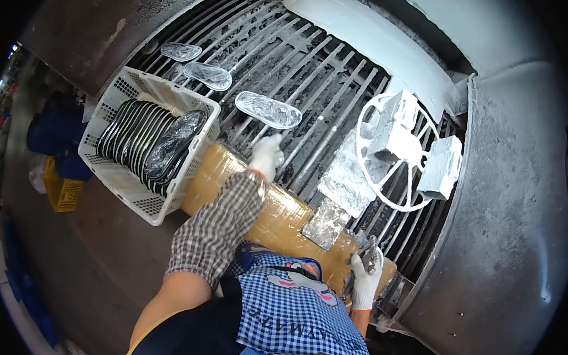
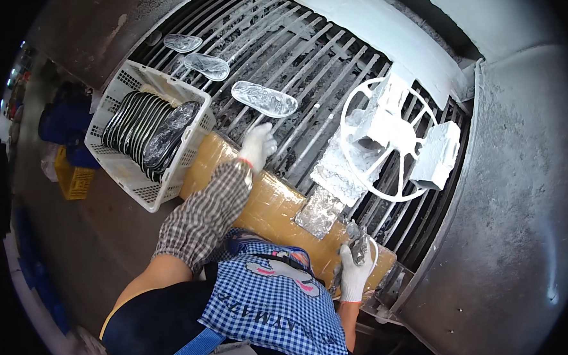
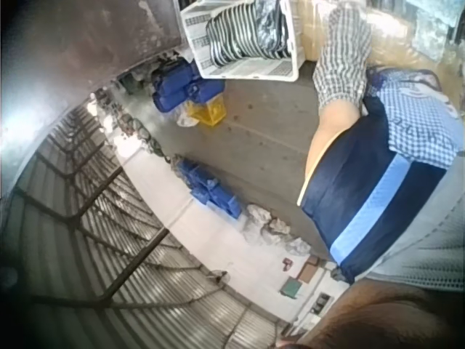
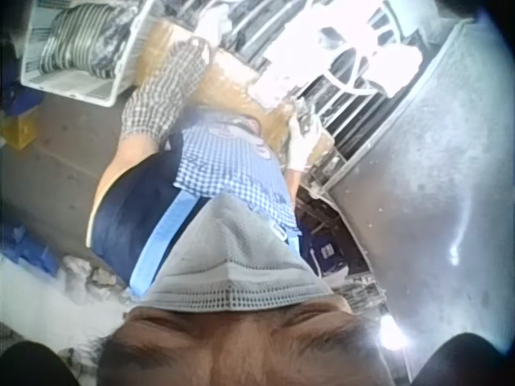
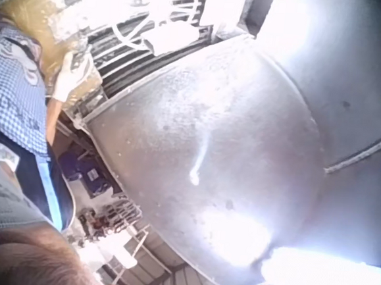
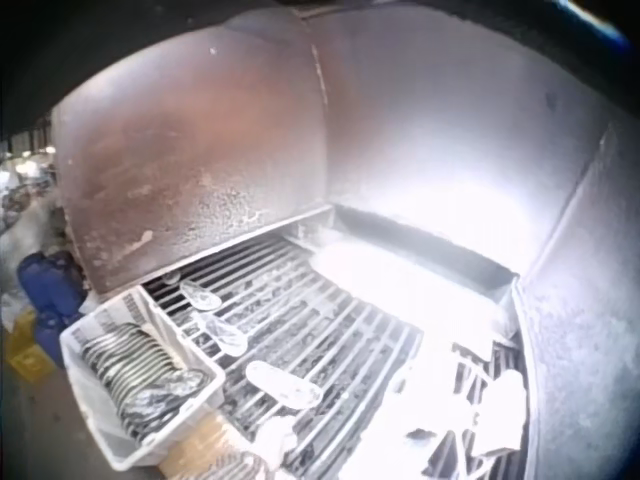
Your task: The person spray paints dark-colored oval objects white using a handheld spray gun. They pick up each object from a white plastic basket, place it on a rotating stand, and apply a coat of white paint to both sides before returning the object to the basket.
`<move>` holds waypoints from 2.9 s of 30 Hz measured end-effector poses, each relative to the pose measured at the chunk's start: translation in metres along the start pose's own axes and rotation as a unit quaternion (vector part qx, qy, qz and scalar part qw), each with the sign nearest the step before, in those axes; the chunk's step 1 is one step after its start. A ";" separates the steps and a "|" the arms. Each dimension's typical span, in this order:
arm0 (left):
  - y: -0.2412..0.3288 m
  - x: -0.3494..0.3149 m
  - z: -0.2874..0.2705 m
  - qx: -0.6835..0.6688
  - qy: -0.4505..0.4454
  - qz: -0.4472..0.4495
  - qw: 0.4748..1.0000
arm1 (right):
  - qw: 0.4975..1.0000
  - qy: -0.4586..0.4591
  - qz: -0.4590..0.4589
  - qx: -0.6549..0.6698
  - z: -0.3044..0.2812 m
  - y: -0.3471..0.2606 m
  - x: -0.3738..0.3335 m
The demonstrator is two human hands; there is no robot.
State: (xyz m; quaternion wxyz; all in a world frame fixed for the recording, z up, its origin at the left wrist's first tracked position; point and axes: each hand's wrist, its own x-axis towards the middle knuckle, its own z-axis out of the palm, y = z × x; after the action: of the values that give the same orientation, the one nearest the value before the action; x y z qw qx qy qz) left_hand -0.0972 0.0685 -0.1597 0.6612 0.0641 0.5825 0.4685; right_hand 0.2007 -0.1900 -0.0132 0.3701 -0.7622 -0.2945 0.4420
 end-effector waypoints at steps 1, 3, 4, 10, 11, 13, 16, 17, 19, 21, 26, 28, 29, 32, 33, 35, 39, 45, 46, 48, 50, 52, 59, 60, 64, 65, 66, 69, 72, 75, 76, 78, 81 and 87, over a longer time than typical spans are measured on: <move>-0.006 -0.020 -0.008 0.004 -0.027 0.009 1.000 | 1.000 0.000 -0.007 0.008 0.001 -0.002 0.000; -0.011 -0.056 -0.029 0.023 -0.063 0.037 0.997 | 1.000 -0.002 -0.006 0.019 0.002 -0.006 0.000; -0.009 -0.075 -0.039 0.039 -0.073 0.052 0.995 | 1.000 0.001 0.003 0.020 0.003 -0.008 -0.001; 0.072 -0.197 -0.098 0.150 0.000 0.263 0.953 | 0.996 0.008 -0.072 0.048 0.004 0.023 0.011; 0.082 -0.204 -0.115 0.144 0.027 0.304 0.941 | 0.996 -0.001 -0.079 0.042 0.003 0.026 0.013; 0.102 -0.212 -0.139 0.161 0.121 0.406 0.892 | 0.995 -0.018 -0.095 0.029 0.000 0.034 0.021; 0.129 -0.214 -0.182 0.383 0.301 0.387 0.783 | 0.996 -0.027 -0.075 0.030 0.003 0.012 0.008; 0.137 -0.218 -0.187 0.468 0.323 0.336 0.751 | 0.995 -0.024 -0.088 0.042 0.003 0.014 0.007; 0.144 -0.214 -0.204 0.550 0.317 0.263 0.727 | 0.991 -0.015 -0.113 0.066 0.004 0.020 0.007; 0.142 -0.193 -0.224 0.579 0.298 0.199 0.733 | 0.991 -0.018 -0.119 0.059 0.002 0.025 0.009; 0.138 -0.171 -0.233 0.564 0.293 0.203 0.745 | 0.997 -0.029 -0.065 0.011 -0.011 0.020 0.004; 0.135 -0.173 -0.227 0.553 0.322 0.263 0.722 | 0.998 -0.019 -0.044 0.031 -0.010 0.010 -0.007; 0.133 -0.173 -0.223 0.531 0.333 0.281 0.727 | 0.999 -0.013 -0.041 0.032 -0.010 0.009 -0.008; 0.138 -0.181 -0.197 0.332 0.300 0.287 0.847 | 0.999 -0.002 -0.032 0.039 -0.010 0.009 -0.010; 0.138 -0.182 -0.190 0.239 0.272 0.272 0.892 | 0.999 0.000 -0.025 0.039 -0.011 0.008 -0.011; 0.142 -0.171 -0.200 0.078 0.203 0.255 0.942 | 0.997 -0.003 -0.056 0.047 -0.012 0.016 -0.008; 0.128 -0.155 -0.265 0.565 0.176 0.536 0.602 | 0.991 -0.008 -0.105 0.088 -0.013 0.030 0.002; 0.179 -0.263 -0.162 0.130 0.135 0.373 0.909 | 0.978 0.001 -0.182 0.107 -0.029 0.049 0.008; 0.181 -0.276 -0.148 0.163 0.115 0.360 0.911 | 0.978 -0.004 -0.179 0.106 -0.031 0.048 0.007; 0.172 -0.286 -0.131 0.191 0.032 0.335 0.922 | 0.979 -0.016 -0.178 0.102 -0.033 0.039 0.005; 0.141 -0.282 -0.094 0.155 0.008 0.296 0.942 | 0.976 -0.074 -0.146 0.144 -0.033 0.022 0.000; 0.104 -0.263 -0.077 0.152 -0.098 0.182 0.966 | 0.968 -0.078 -0.153 0.184 -0.026 0.016 -0.006; -0.021 -0.221 0.010 0.075 -0.276 -0.097 0.953 | 0.975 -0.065 -0.213 0.028 -0.020 0.019 -0.022; -0.030 -0.218 0.021 0.059 -0.293 -0.115 0.947 | 0.974 -0.064 -0.216 0.005 -0.022 0.014 -0.026; -0.051 -0.222 0.051 0.073 -0.288 -0.127 0.947 | 0.978 -0.096 -0.182 -0.044 -0.031 -0.004 -0.036; -0.052 -0.225 0.056 0.070 -0.300 -0.137 0.941 | 0.968 -0.093 -0.230 -0.043 -0.030 0.003 -0.031; -0.051 -0.228 0.059 0.068 -0.310 -0.145 0.937 | 0.969 -0.093 -0.223 -0.049 -0.030 0.002 -0.030; -0.050 -0.236 0.062 0.079 -0.321 -0.162 0.930 | 0.978 -0.127 -0.136 -0.095 -0.037 -0.020 -0.031; -0.050 -0.238 0.064 0.073 -0.335 -0.163 0.925 | 0.963 -0.060 -0.251 -0.074 -0.026 -0.002 -0.018; -0.050 -0.241 0.067 0.071 -0.338 -0.153 0.926 | 0.962 -0.077 -0.240 -0.103 -0.022 0.000 -0.017; -0.051 -0.238 0.066 0.070 -0.336 -0.154 0.926 | 0.959 -0.085 -0.246 -0.110 -0.020 0.000 -0.018; -0.050 -0.238 0.069 0.066 -0.314 -0.154 0.935 | 0.946 -0.098 -0.289 -0.108 -0.012 -0.003 -0.024; -0.047 -0.239 0.071 0.057 -0.290 -0.148 0.944 | 0.945 -0.175 -0.248 -0.123 -0.014 -0.029 -0.040; -0.046 -0.240 0.066 0.074 -0.311 -0.131 0.938 | 0.957 -0.134 -0.234 -0.107 -0.013 -0.019 -0.033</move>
State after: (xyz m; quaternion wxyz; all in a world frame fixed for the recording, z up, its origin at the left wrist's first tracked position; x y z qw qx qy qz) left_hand 0.0104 -0.0928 0.0024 0.8584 0.1785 0.3838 0.2899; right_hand 0.1954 -0.2091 0.0221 0.3362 -0.6408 -0.5572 0.4071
